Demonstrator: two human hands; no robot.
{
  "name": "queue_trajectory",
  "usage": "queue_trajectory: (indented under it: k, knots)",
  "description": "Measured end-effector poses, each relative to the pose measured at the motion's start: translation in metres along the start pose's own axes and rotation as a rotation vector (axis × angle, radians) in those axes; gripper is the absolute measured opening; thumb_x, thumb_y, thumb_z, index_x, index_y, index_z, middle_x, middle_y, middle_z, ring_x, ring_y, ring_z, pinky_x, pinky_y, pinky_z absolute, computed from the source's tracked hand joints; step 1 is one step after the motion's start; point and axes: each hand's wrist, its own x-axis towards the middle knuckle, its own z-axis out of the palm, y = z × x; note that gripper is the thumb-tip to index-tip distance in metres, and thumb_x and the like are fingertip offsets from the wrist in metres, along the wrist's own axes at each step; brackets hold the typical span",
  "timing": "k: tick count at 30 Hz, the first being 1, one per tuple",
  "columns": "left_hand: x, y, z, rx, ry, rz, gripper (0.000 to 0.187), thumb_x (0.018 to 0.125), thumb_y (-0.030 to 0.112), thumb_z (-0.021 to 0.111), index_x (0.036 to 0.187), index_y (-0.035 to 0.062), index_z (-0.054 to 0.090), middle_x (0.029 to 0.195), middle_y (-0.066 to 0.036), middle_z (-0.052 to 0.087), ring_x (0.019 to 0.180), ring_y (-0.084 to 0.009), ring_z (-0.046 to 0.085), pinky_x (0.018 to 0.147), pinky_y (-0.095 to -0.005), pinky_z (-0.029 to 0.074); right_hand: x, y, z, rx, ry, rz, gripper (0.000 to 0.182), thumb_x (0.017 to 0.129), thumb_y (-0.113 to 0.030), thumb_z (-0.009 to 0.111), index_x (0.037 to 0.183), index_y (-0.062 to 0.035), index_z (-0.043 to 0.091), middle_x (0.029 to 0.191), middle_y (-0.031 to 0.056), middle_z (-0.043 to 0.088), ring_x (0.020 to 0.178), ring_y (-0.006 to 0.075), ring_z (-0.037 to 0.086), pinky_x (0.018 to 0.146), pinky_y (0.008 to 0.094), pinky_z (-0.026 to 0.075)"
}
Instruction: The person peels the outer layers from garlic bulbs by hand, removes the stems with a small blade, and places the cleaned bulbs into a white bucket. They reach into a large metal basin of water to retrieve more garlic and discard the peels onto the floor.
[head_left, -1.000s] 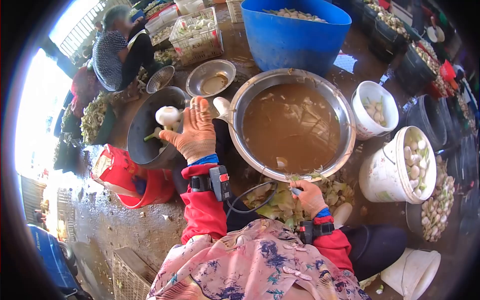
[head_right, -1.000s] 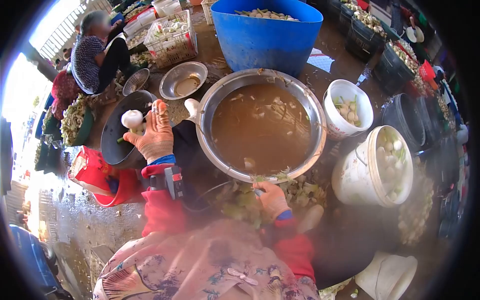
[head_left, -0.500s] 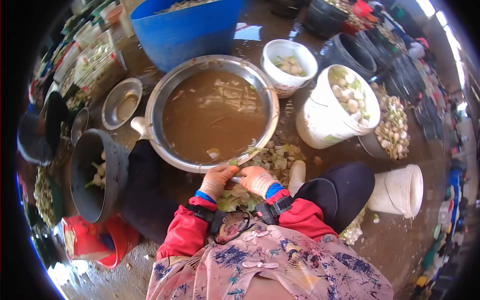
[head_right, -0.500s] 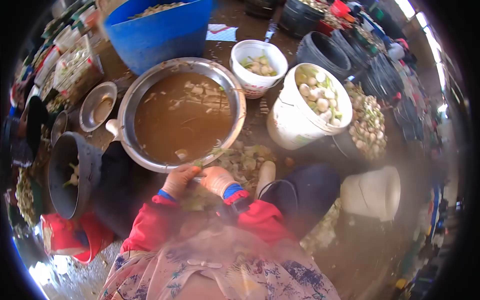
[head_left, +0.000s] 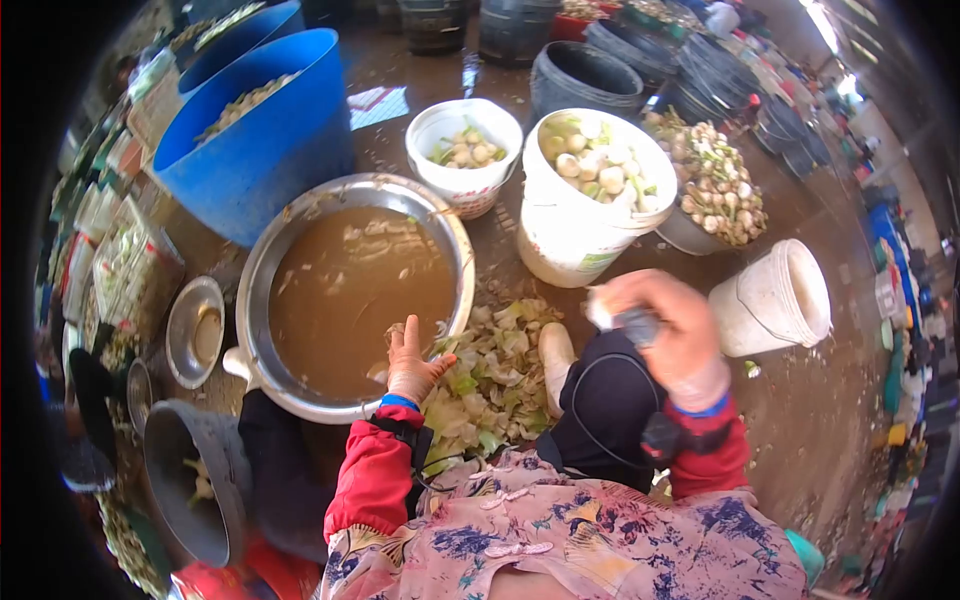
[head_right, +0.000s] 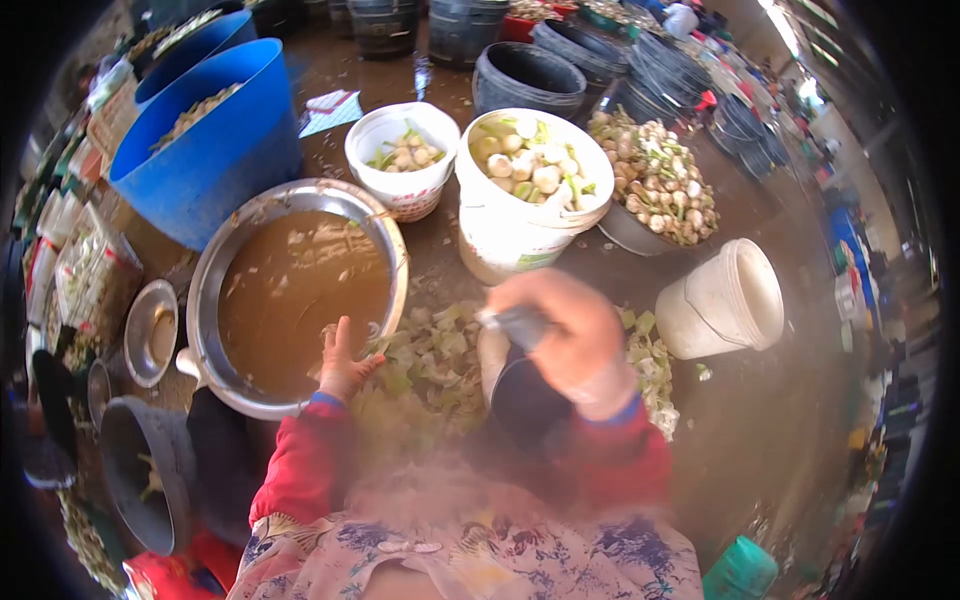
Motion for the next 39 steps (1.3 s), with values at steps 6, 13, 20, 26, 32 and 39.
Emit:
queue_trajectory:
  k: [6, 13, 20, 26, 32, 39]
  knots:
    - [0.021, 0.011, 0.032, -0.056, 0.1, 0.205, 0.037, 0.072, 0.025, 0.078, 0.103, 0.008, 0.069, 0.093, -0.015, 0.067, 0.089, -0.0322, 0.063, 0.079, -0.038, 0.049, -0.056, 0.033, -0.092, 0.085, 0.528, 0.301, 0.015, 0.091, -0.011, 0.057, 0.097, 0.001, 0.063, 0.092, 0.0062, 0.065, 0.08, 0.013, 0.06, 0.073, 0.027, 0.049]
    - [-0.008, 0.0, -0.001, 0.053, -0.614, 0.409, 0.024, 0.075, 0.024, 0.077, 0.085, 0.0024, 0.073, 0.069, -0.009, 0.065, 0.064, -0.0171, 0.061, 0.061, -0.0302, 0.048, -0.169, 0.215, -0.15, -0.704, 0.174, 1.079, 0.019, 0.079, -0.015, 0.063, 0.094, -0.0046, 0.069, 0.088, 0.0089, 0.069, 0.084, 0.0266, 0.066, 0.079, 0.0386, 0.05]
    - [-0.042, 0.011, -0.038, -0.24, -0.659, -0.244, 0.041, 0.086, 0.033, 0.071, 0.107, -0.0022, 0.066, 0.077, -0.004, 0.063, 0.067, -0.0135, 0.058, 0.06, -0.0278, 0.046, -0.192, 0.284, -0.254, -0.948, 0.823, 0.874, 0.04, 0.084, -0.026, 0.067, 0.117, -0.0046, 0.062, 0.125, 0.0176, 0.057, 0.117, 0.0331, 0.053, 0.102, 0.0355, 0.041]
    - [-0.049, 0.015, -0.024, -0.473, -0.467, -0.464, 0.042, 0.088, 0.029, 0.07, 0.113, -0.0024, 0.06, 0.074, -0.002, 0.055, 0.059, -0.0108, 0.05, 0.05, -0.0254, 0.039, -0.145, 0.322, -0.361, -1.092, 0.664, 1.111, 0.037, 0.087, -0.02, 0.057, 0.124, -0.013, 0.058, 0.135, 0.0121, 0.052, 0.123, 0.0304, 0.051, 0.101, 0.0384, 0.04]
    - [-0.05, 0.042, -0.019, -0.441, -0.519, -0.475, 0.04, 0.088, 0.026, 0.07, 0.115, -0.0015, 0.059, 0.073, -0.001, 0.054, 0.058, -0.0105, 0.048, 0.049, -0.0248, 0.038, -0.139, 0.384, -0.4, -0.807, 0.687, 1.422, 0.032, 0.087, -0.02, 0.05, 0.115, -0.0152, 0.065, 0.122, 0.0132, 0.062, 0.117, 0.0332, 0.055, 0.099, 0.0397, 0.041]
    - [-0.031, 0.062, -0.001, -0.573, -0.464, -0.5, 0.042, 0.09, 0.033, 0.066, 0.118, 0.0019, 0.058, 0.085, -0.001, 0.061, 0.067, -0.0122, 0.058, 0.055, -0.024, 0.046, -0.178, 0.297, -0.311, -0.723, 0.4, 0.801, 0.021, 0.08, -0.012, 0.063, 0.1, -0.0114, 0.069, 0.097, 0.0147, 0.067, 0.09, 0.0342, 0.063, 0.08, 0.037, 0.05]
